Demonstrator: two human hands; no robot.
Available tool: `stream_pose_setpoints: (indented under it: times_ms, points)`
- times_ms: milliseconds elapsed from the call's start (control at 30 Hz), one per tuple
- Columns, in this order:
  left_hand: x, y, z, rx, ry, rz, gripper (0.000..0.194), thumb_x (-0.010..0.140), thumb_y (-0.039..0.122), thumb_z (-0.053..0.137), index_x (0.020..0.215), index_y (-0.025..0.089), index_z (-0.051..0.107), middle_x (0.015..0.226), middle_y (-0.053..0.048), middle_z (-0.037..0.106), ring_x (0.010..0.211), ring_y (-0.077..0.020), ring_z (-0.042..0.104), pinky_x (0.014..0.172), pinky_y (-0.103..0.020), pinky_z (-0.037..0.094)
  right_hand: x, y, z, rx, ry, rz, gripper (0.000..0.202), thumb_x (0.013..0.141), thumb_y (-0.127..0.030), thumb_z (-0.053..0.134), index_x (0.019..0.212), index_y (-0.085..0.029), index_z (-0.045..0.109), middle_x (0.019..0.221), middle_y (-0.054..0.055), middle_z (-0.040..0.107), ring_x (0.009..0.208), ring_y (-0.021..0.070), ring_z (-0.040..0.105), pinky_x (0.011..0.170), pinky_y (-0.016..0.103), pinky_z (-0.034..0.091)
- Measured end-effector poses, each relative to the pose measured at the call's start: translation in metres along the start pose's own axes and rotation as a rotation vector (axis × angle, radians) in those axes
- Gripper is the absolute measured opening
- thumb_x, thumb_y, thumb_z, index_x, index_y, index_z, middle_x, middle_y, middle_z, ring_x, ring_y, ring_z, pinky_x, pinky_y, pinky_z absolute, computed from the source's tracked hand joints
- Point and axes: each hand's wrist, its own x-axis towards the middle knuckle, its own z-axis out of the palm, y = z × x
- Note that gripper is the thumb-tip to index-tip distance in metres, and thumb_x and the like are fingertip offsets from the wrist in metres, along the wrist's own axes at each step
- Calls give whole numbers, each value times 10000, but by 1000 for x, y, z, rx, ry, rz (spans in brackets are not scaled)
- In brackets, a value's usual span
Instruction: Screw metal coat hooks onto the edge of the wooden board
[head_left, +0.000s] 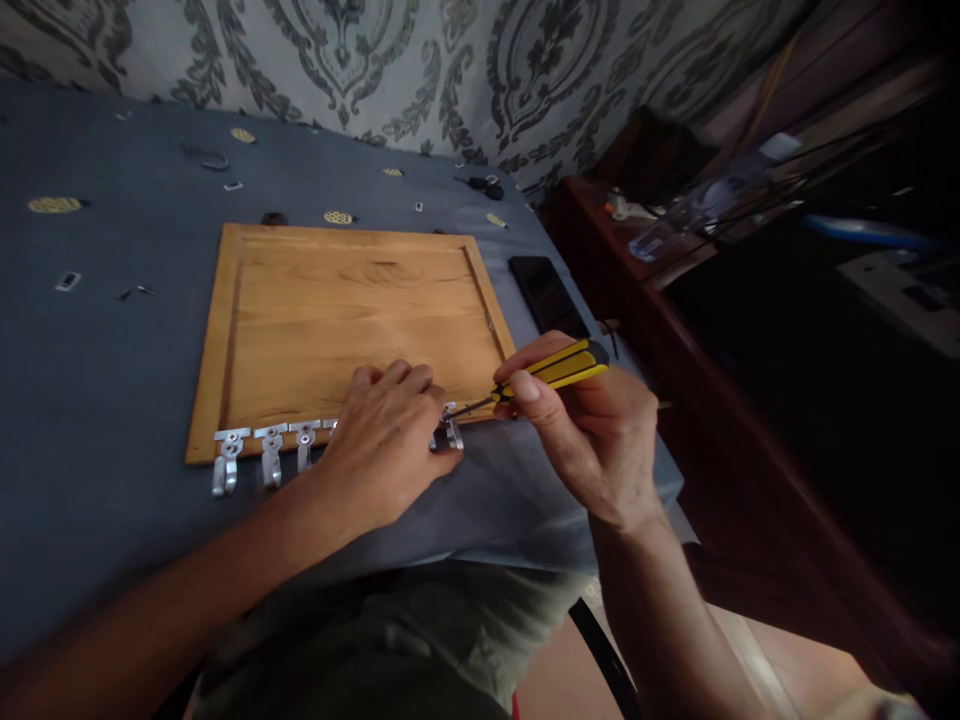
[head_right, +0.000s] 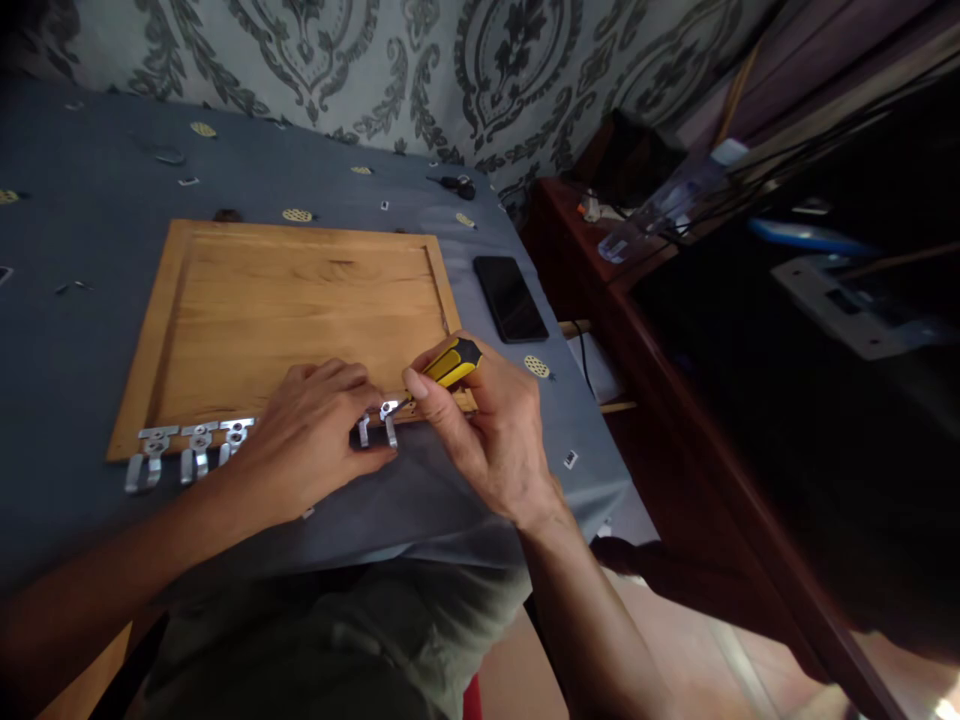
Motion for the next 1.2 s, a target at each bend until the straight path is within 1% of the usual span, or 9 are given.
stream_pose_setpoints:
  times_ms: [100, 233, 367, 500, 567, 700, 800, 1000, 1200]
  points:
    - [0, 0, 0, 0, -14, -4, 221, 866, 374, 761, 920, 165, 716, 1014, -84, 689, 1071, -320, 614, 897, -470, 442, 2, -2, -3, -25, -43, -32, 180, 1010, -329, 608, 877, -221, 664, 808, 25, 667, 709, 164, 652, 643, 322, 493]
    - [1, 0, 0, -11, -17, -5, 214, 871, 370, 759, 919, 165, 715, 1031, -85, 692, 1086, -323, 615, 911, -475, 440, 7, -6, -11, 20, -148, -28, 208, 1009, -318, 609, 838, -216, 672, 835, 27, 668, 688, 153, 657, 637, 312, 508]
    - [1, 1, 0, -15, -15, -10, 187, 866, 345, 757, 906, 169, 708, 1023, -81, 691, 1079, -315, 616, 911, -465, 436, 11, -7, -21, 129, -247, 24, 152, 982, -349, 655, 934, -218, 716, 854, 32, 675, 637, 150, 656, 586, 309, 522]
    - [0, 0, 1, -25, -4, -3, 169, 866, 341, 747, 869, 179, 698, 995, -74, 687, 1058, -308, 613, 898, -462, 431, 14, -4, -27, 163, -303, 39, 132, 965, -348, 683, 964, -229, 743, 873, 36, 711, 673, 157, 682, 588, 302, 536]
    - [0, 0, 2, -26, 11, 5, 166, 872, 339, 737, 863, 179, 696, 992, -75, 687, 1046, -306, 615, 889, -464, 433, 15, -2, -28, 148, -286, 42, 122, 952, -346, 702, 952, -235, 753, 867, 34, 727, 694, 165, 692, 603, 305, 541]
    - [1, 0, 2, -27, 0, -3, 172, 874, 342, 735, 860, 174, 703, 989, -82, 685, 1055, -314, 619, 891, -478, 442, 14, 1, -28, 148, -217, 68, 119, 939, -349, 722, 962, -236, 755, 820, 16, 717, 652, 153, 683, 595, 299, 538]
    - [2, 0, 2, -34, -8, -11, 169, 874, 339, 737, 860, 173, 707, 986, -82, 683, 1062, -316, 618, 900, -485, 444, 12, 2, -27, 150, -227, 78, 128, 936, -357, 728, 958, -234, 755, 842, 19, 722, 649, 145, 687, 584, 291, 538]
    - [1, -1, 3, -45, 1, 3, 177, 879, 347, 730, 870, 172, 706, 984, -84, 674, 1056, -320, 617, 889, -486, 440, 9, 4, -25, 167, -145, 59, 108, 944, -356, 719, 949, -254, 753, 813, 24, 735, 665, 172, 689, 593, 328, 551]
    - [0, -1, 3, -39, 17, 9, 176, 876, 346, 734, 871, 174, 696, 980, -77, 681, 1041, -304, 617, 883, -466, 436, 9, 4, -23, 162, -175, 80, 99, 954, -324, 707, 940, -238, 752, 866, 27, 736, 694, 156, 707, 605, 306, 543]
